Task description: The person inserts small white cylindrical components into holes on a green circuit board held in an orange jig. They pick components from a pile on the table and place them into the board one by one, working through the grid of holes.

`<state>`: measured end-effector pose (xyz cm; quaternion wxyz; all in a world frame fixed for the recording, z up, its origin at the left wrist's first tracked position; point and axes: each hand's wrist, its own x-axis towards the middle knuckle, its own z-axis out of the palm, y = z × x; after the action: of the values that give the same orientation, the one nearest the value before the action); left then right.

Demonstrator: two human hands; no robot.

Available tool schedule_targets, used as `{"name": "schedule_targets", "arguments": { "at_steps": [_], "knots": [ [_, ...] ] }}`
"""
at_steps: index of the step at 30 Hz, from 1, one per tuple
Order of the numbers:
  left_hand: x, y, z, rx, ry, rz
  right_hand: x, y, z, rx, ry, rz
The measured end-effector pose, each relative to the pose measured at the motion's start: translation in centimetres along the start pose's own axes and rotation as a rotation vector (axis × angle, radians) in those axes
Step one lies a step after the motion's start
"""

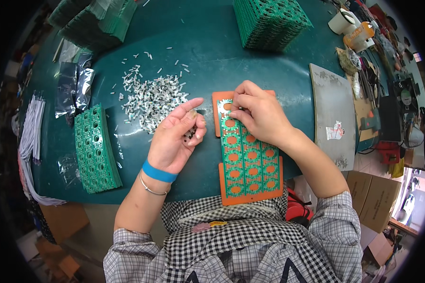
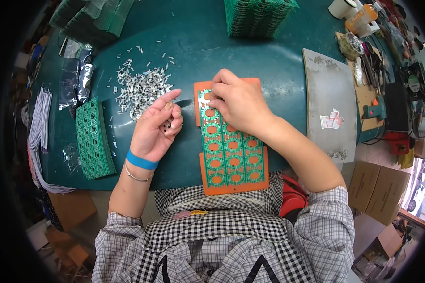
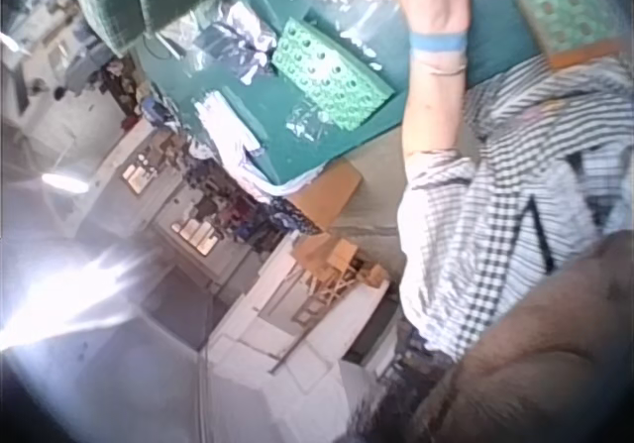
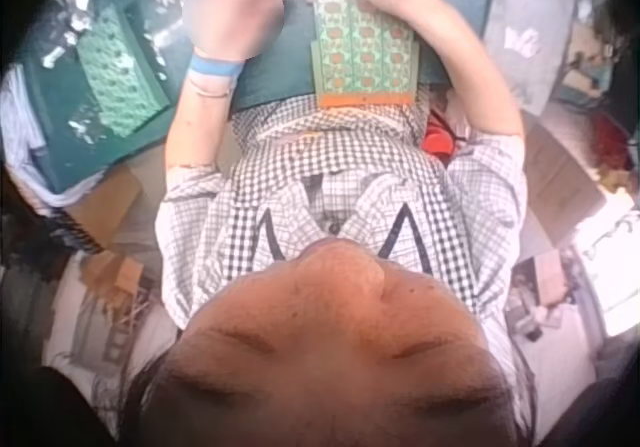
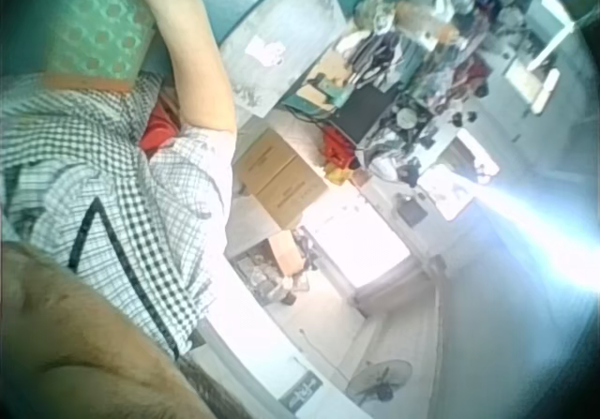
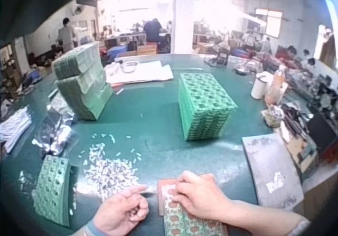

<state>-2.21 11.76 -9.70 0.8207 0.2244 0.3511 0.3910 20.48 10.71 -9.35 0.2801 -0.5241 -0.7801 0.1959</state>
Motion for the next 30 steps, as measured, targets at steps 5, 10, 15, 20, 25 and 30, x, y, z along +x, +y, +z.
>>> {"name": "schedule_targets", "arguments": {
  "at_steps": [5,10,15,20,25,30],
  "knots": [
    [-0.1,-0.1,-1.5,0.127,-0.143,-0.08,-0.2,0.2,1.2,-0.063,0.064,-0.048],
    [-0.2,-0.4,-0.5,0.195,-0.191,-0.045,-0.1,0.0,0.7,-0.075,0.02,-0.145],
    [-0.5,-0.6,-0.5,0.282,-0.208,-0.047,-0.1,0.2,-0.5,0.119,-0.024,-0.049],
    [-0.6,-0.5,-0.4,0.292,-0.187,-0.065,-0.3,-1.5,-1.7,0.313,-0.034,-0.075],
    [-0.5,-1.0,-0.6,0.292,-0.236,-0.088,-0.5,-2.7,-1.4,0.406,-0.009,-0.065],
    [-0.3,-1.0,0.1,0.085,-0.261,-0.127,-0.7,-2.7,-1.0,0.411,0.023,-0.066]
  ]
}}
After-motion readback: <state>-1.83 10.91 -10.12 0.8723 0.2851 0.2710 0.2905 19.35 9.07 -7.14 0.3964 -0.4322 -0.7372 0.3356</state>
